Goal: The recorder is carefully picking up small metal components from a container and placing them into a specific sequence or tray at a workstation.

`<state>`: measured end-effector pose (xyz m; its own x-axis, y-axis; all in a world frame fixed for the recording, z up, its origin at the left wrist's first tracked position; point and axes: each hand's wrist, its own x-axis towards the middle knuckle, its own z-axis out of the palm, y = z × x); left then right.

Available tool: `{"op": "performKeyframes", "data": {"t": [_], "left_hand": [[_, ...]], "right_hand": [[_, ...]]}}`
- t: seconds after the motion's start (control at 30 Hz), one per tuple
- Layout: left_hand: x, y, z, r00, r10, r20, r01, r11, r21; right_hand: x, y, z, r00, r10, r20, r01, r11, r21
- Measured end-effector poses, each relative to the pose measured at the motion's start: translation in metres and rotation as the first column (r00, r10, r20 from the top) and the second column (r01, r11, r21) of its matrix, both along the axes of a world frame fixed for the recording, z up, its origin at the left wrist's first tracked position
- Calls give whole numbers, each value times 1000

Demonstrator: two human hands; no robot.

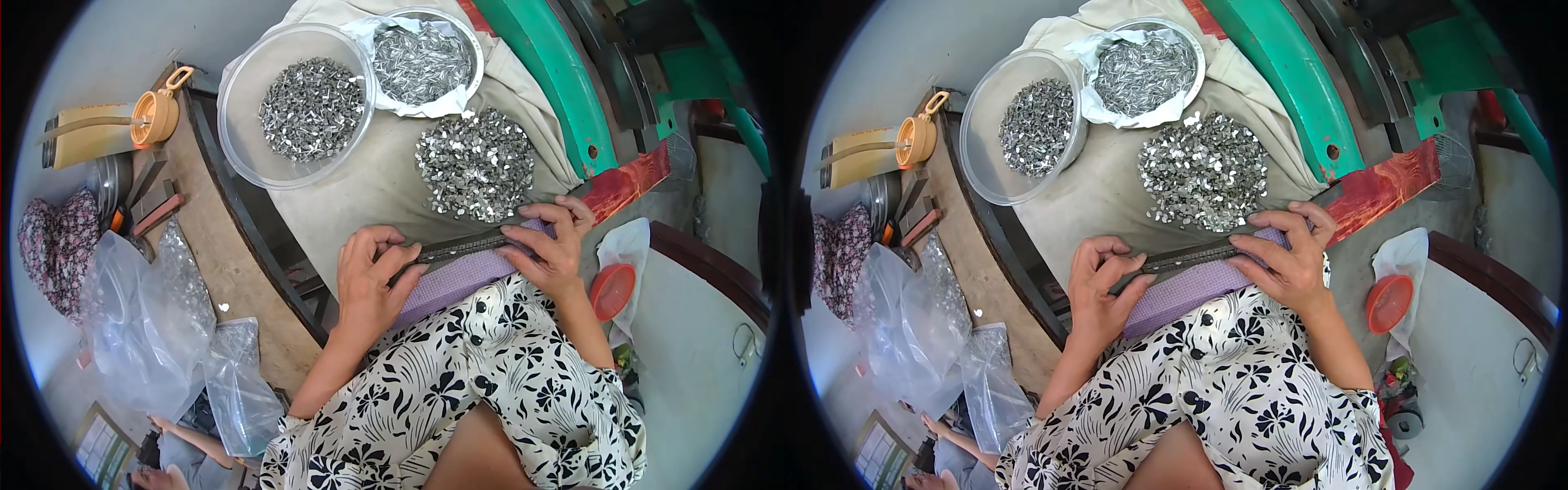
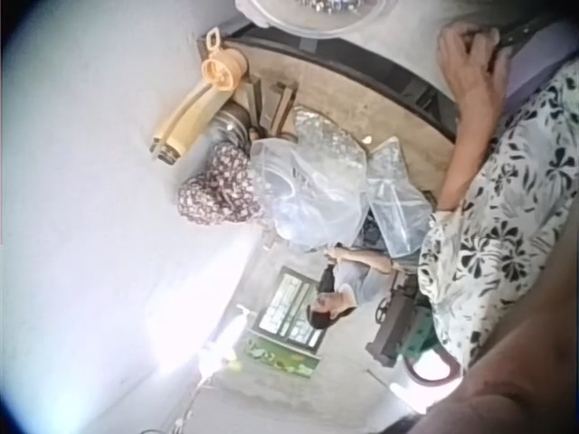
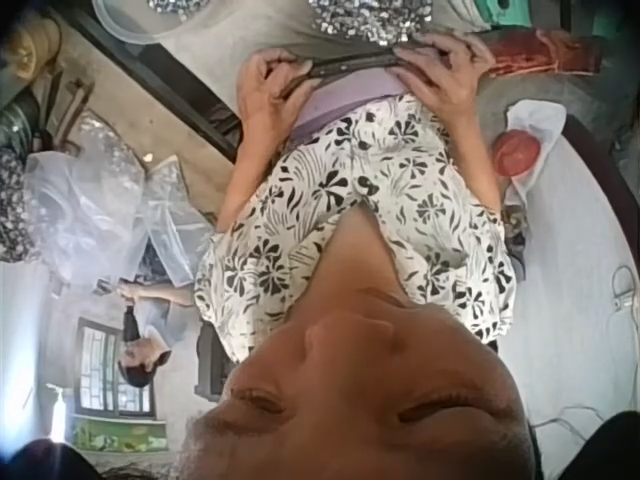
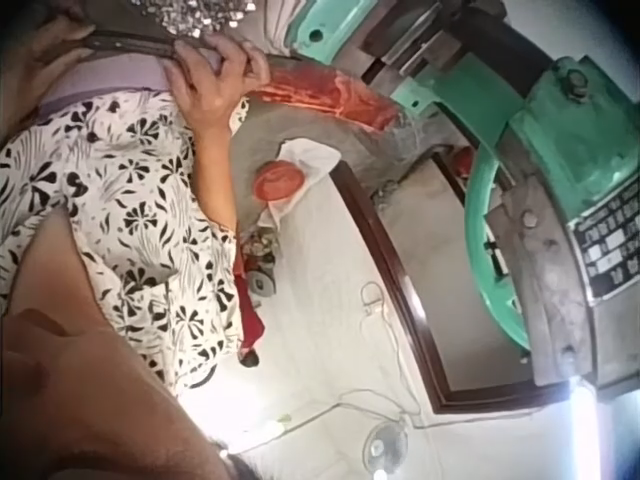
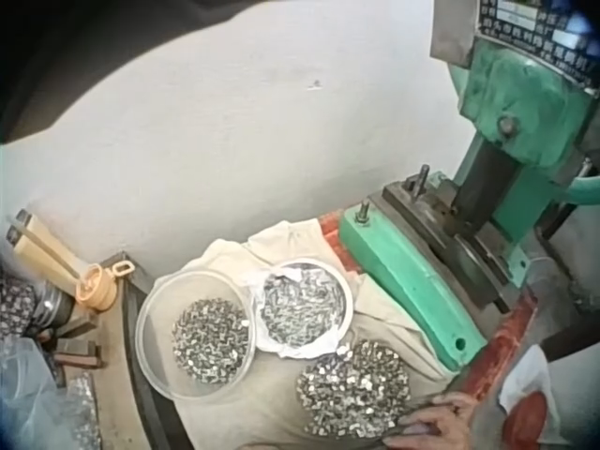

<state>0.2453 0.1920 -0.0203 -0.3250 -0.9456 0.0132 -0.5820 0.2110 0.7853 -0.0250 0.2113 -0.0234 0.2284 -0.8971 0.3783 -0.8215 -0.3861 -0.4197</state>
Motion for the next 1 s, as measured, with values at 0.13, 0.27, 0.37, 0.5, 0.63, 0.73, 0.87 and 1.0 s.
{"op": "performKeyframes", "data": {"t": [0.13, 0.27, 0.37, 0.5, 0.63, 0.73, 0.87, 1.0], "left_hand": [[0, -1, 3, 1000, -7, 13, 7, 1000, 11], [1, -1, 0, 1000, -24, 12, 24, 1000, 20], [0, -2, 1, 1000, -20, 21, 19, 999, 28], [-1, -2, 2, 999, -17, 28, 16, 999, 46], [-1, -1, 3, 1000, -6, 19, 5, 998, 63], [-1, -3, 5, 1000, -11, 22, 9, 998, 69], [1, -1, 0, 1000, -5, -3, 6, 999, 53], [0, -1, 4, 1000, -9, 8, 8, 999, 51]], "right_hand": [[-5, 2, -5, 999, 32, -1, -32, 999, -12], [-5, 2, -8, 1000, 30, 1, -30, 997, -71], [-4, 1, -7, 1000, 17, 0, -17, 997, -74], [-5, 1, -8, 1000, 9, -4, -10, 997, -83], [-4, 0, -9, 1000, 10, -4, -10, 996, -83], [-5, 2, -7, 1000, 11, -8, -11, 997, -82], [-4, 2, -5, 1000, 11, 19, -10, 999, -38], [-8, 1, -5, 999, 24, 34, -24, 1000, -16]]}}
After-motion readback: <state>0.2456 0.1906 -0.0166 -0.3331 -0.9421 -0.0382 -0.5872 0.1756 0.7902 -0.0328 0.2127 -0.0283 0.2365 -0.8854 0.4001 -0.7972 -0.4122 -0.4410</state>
